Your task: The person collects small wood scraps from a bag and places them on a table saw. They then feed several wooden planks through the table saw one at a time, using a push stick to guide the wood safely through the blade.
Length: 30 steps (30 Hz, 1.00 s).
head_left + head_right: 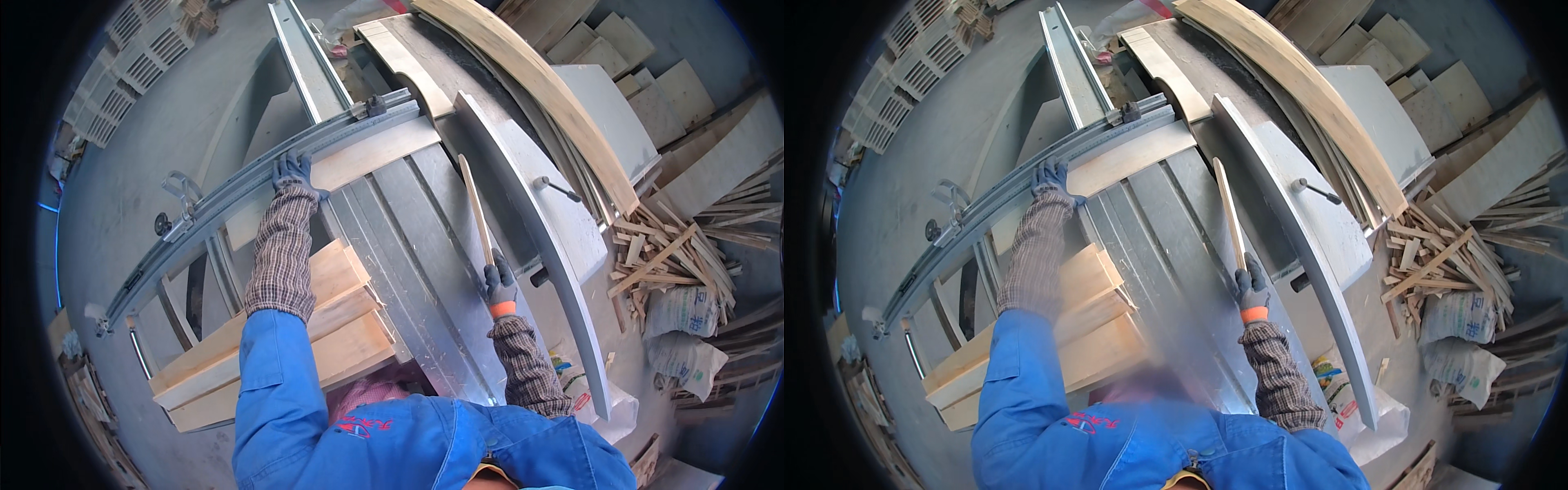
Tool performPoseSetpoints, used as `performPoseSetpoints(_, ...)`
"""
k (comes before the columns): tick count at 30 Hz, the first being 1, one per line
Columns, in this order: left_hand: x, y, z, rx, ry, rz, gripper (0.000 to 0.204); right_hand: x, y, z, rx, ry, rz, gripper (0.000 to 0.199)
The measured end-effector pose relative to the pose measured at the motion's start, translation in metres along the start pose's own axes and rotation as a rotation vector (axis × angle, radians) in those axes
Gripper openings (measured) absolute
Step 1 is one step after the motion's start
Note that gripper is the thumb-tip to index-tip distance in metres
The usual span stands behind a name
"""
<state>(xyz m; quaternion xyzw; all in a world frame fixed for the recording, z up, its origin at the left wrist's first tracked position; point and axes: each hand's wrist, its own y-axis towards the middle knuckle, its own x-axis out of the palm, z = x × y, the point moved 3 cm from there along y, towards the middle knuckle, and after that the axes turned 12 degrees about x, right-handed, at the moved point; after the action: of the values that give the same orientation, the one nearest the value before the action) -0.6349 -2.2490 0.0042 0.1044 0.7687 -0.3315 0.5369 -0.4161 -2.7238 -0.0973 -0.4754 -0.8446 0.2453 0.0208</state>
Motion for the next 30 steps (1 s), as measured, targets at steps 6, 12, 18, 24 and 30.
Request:
performPoseSetpoints(6,0.016,-0.043,0.017,0.025,-0.022,0.116,0.111,-0.034,-0.018,0.018,-0.051,-0.116,0.018,0.047)
performPoseSetpoints(12,0.124,-0.103,-0.009,-0.053,-0.466,0.652,0.058,-0.066,-0.049,0.029,-0.07,-0.102,0.03,0.047)
performPoseSetpoints(18,0.303,-0.112,-0.07,-0.773,-2.446,0.507,0.033,-0.079,-0.072,0.015,0.076,-0.075,-0.078,0.051)
performPoseSetpoints(24,0.269,-0.132,-0.028,-1.045,-2.604,0.803,0.024,-0.082,-0.072,0.018,0.066,-0.033,-0.072,0.051)
performPoseSetpoints(30,0.249,-0.154,-0.028,-0.97,-2.543,0.879,0.023,-0.075,-0.065,-0.009,0.139,-0.034,-0.051,0.05)
